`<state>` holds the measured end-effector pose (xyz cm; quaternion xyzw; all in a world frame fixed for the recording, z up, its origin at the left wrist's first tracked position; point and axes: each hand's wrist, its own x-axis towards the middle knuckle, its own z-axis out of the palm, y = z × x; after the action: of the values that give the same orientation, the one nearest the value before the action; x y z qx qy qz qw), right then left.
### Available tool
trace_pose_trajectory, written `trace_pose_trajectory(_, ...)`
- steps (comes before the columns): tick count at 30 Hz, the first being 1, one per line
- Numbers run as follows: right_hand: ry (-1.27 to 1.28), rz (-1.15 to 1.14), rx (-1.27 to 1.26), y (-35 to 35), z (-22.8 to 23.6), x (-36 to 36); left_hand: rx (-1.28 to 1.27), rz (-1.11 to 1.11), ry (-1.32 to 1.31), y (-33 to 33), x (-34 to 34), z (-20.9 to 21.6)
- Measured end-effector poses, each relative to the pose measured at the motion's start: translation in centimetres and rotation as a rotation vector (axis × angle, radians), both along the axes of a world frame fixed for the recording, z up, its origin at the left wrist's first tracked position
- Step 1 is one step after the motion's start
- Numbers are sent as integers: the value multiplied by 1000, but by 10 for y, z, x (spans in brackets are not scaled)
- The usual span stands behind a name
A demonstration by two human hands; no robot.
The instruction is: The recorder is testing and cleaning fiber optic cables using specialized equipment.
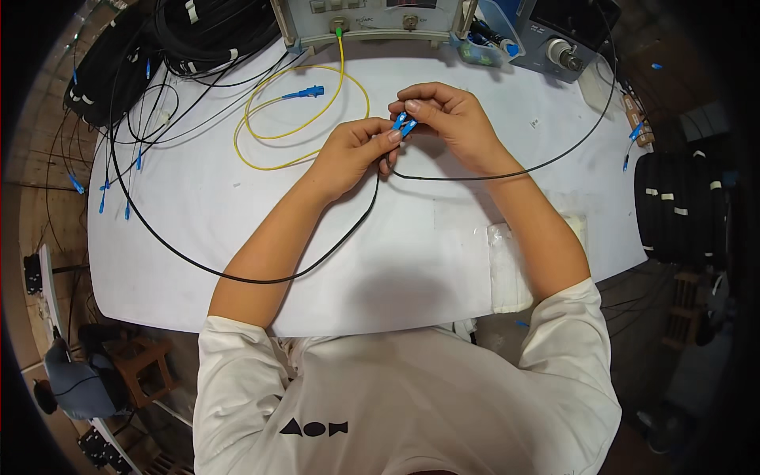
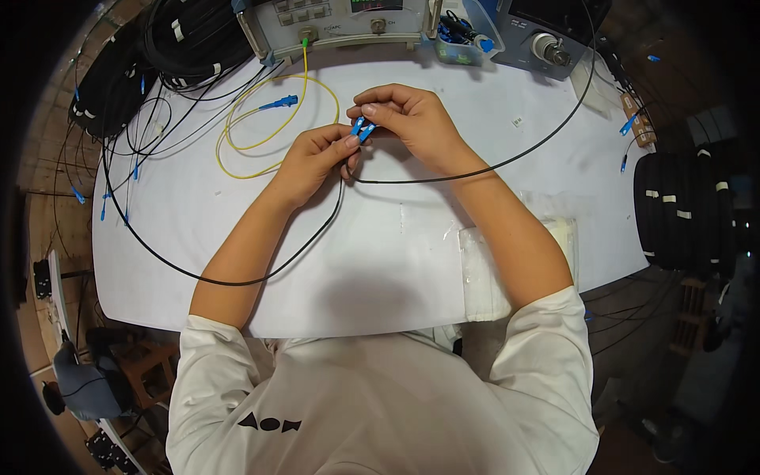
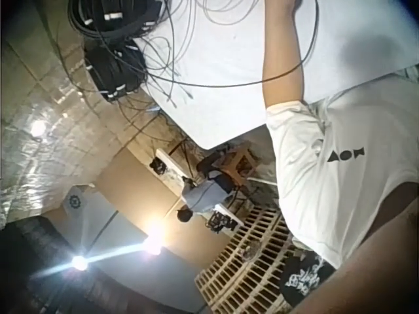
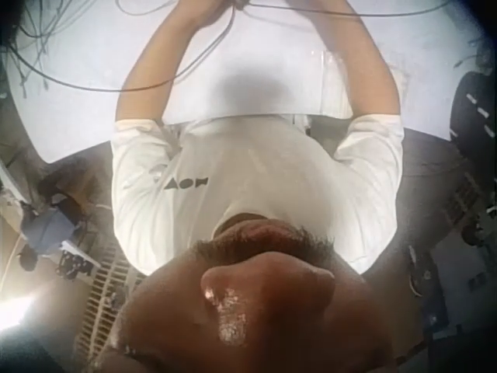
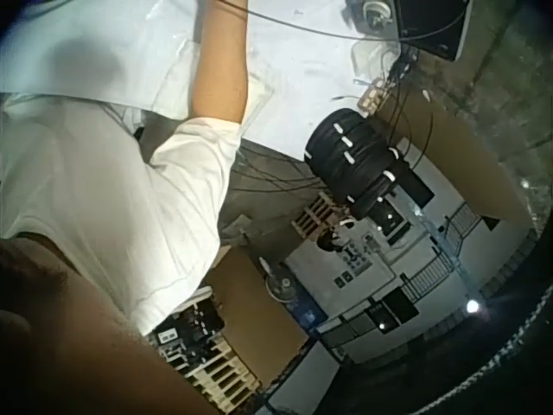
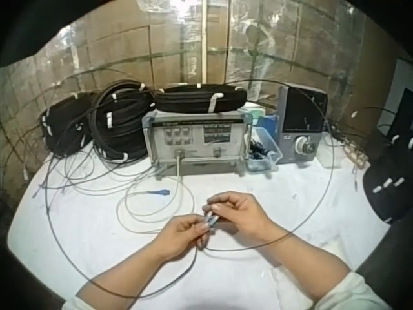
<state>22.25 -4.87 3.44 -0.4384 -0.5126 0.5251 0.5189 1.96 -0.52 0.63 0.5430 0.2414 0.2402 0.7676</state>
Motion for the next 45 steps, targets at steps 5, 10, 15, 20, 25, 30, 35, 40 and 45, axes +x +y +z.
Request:
trace_pose_trajectory(5, 79, -40, -78, 1, 0, -2, 0, 15, 15, 1, -2, 1)
trace_pose_trajectory(10, 86, -87, -157, 6, -12, 4, -128, 72, -43, 3, 0, 1)
trace_pose_trajectory(15, -168, 34, -173, 4, -6, 1, -202, 110, -153, 9, -6, -2)
trace_pose_trajectory(20, -484, 208, -29, -9, -7, -15, -216, 189, -291, 22, -11, 11)
trace_pose_trajectory(25, -1047, 244, 316, -23, 5, -45, -201, 254, -341, 33, -17, 13)
trace_pose_trajectory(30, -1252, 172, 654, -23, -13, -58, -215, 259, -308, 35, -13, 4)
trace_pose_trajectory(35, -1408, 182, 777, -26, -13, -72, -265, 230, -294, 37, -15, -5)
trace_pose_trajectory(40, -1419, 98, 634, -22, -11, -68, -239, 257, -283, 35, -16, -4)
trace_pose_trajectory(45, -1203, -85, 249, -4, -5, -37, -202, 219, -239, 27, -21, -1)
